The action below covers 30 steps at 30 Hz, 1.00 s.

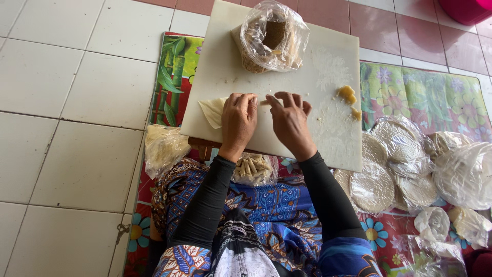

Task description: The person folds thin wrappers around a small amount of filling using a wooden spoon and their hands on a white board, repeating the process for multiple rolls and placing the finished rolls into a pile.

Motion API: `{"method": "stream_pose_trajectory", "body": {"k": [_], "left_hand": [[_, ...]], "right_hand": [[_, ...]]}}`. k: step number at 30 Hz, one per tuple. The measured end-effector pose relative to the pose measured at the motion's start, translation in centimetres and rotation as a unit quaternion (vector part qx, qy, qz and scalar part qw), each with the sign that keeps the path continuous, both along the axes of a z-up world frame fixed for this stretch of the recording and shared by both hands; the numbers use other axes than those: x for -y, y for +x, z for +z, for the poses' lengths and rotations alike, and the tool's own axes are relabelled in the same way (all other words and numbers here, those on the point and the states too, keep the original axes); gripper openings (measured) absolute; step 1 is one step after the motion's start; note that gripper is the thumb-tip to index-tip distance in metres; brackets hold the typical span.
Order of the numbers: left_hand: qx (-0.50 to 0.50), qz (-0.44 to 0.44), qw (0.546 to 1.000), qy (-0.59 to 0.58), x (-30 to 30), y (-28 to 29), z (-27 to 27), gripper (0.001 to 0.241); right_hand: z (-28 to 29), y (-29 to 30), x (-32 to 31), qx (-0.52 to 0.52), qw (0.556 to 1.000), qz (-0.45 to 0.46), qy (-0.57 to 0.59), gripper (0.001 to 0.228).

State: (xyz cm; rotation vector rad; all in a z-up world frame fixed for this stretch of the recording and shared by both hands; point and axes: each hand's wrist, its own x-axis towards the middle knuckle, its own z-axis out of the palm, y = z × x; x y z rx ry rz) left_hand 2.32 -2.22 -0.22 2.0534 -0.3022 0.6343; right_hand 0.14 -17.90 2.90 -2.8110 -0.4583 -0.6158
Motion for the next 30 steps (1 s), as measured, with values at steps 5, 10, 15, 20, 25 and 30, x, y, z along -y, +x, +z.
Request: {"method": "stream_pose_trajectory", "body": {"k": [5, 10, 15, 20, 25, 30], "left_hand": [[0.003, -0.024, 0.999, 0.029, -0.2, 0.2, -0.4, 0.018], [0.011, -0.043, 0.995, 0.088, 0.0, 0.5, -0.6, 0.029], [-0.005, -0.042, 0.994, 0.104, 0.2, 0.5, -0.5, 0.035], [-0.007, -0.050, 0.995, 0.087, 0.2, 0.5, -0.5, 0.027], [-0.018, -0.081, 0.993, 0.080, 0.1, 0.4, -0.1, 0.024], [0.056, -0.136, 0.988, 0.055, 0.1, 0.7, -0.7, 0.029]], "right_hand": [[0.4, 0.6, 0.4, -0.005, 0.998, -0.003, 0.057, 0.022], [-0.1, 0.9, 0.6, 0.022, 0.997, 0.026, 0.064, 0.019], [-0.4, 2.0, 0.6, -0.003, 0.997, 0.013, 0.072, 0.008], [0.0, 1.2, 1.1, -0.057, 0.987, 0.039, 0.143, 0.011], [0.9, -0.2, 1.4, -0.044, 0.989, 0.047, 0.132, 0.015], [1.8, -1.4, 2.0, -0.075, 0.982, 0.009, 0.173, 0.015]]}}
